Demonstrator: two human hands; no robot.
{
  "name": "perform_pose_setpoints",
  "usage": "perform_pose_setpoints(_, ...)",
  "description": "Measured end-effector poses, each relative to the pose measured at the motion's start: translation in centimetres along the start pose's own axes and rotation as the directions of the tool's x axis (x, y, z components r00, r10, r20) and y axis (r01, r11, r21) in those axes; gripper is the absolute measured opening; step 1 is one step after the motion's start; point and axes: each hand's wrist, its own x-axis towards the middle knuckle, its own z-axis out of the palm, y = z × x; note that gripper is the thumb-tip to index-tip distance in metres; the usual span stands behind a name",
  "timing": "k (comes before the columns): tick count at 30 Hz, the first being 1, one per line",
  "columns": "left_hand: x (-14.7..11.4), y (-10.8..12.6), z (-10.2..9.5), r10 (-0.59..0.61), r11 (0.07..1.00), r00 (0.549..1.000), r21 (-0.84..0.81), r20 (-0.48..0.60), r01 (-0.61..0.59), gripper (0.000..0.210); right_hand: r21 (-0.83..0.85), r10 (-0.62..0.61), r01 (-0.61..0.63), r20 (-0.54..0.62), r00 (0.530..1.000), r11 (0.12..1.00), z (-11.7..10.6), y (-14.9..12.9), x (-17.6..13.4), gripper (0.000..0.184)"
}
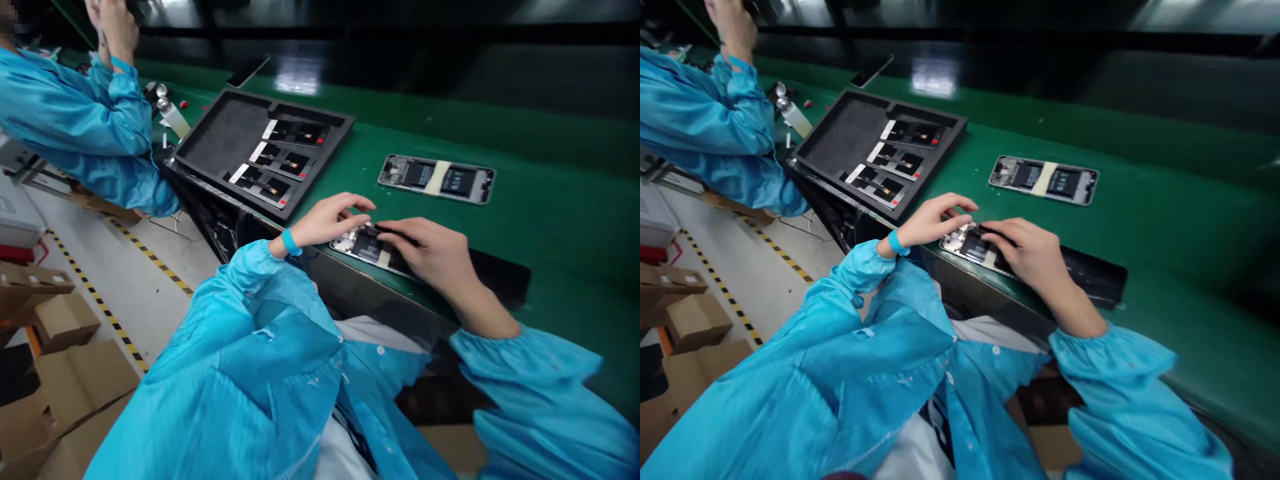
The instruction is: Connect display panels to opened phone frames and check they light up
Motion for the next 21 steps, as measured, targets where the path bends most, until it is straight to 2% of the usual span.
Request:
perform_pose_setpoints(1, -0.8, -0.1, -0.4, 0.065, 0.992, 0.998, 0.109, -0.015, -0.063, 0.037, 0.002, 0.018, -0.018, 0.013, 1.000, 1.000, 0.0, -0.2, 0.0, 0.030)
perform_pose_setpoints(3, -2.2, -0.6, -1.3, 0.142, 0.950, 0.990, 0.277, 0.020, -0.142, 0.043, -0.002, 0.054, -0.054, 0.044, 0.998, 0.999, -0.1, -0.6, 0.0, 0.036)
perform_pose_setpoints(6, -3.2, -1.5, -2.1, 0.124, 0.903, 0.985, 0.398, 0.117, -0.161, 0.061, -0.026, 0.130, -0.128, 0.081, 0.988, 0.991, -0.2, -0.5, -0.1, 0.039)
perform_pose_setpoints(8, -3.3, -1.8, -2.2, 0.098, 0.888, 0.983, 0.433, 0.155, -0.156, 0.077, -0.041, 0.159, -0.156, 0.088, 0.983, 0.987, -0.2, -0.3, -0.2, 0.038)
perform_pose_setpoints(12, -3.2, -1.7, -1.8, 0.056, 0.868, 0.978, 0.475, 0.201, -0.148, 0.102, -0.030, 0.133, -0.130, 0.104, 0.986, 0.991, -0.2, 0.0, -0.4, 0.032)
perform_pose_setpoints(21, -3.4, -1.5, -1.9, 0.058, 0.849, 0.971, 0.500, 0.234, -0.171, 0.098, -0.050, 0.043, -0.037, 0.129, 0.991, 0.998, 0.3, -0.6, -0.2, 0.034)
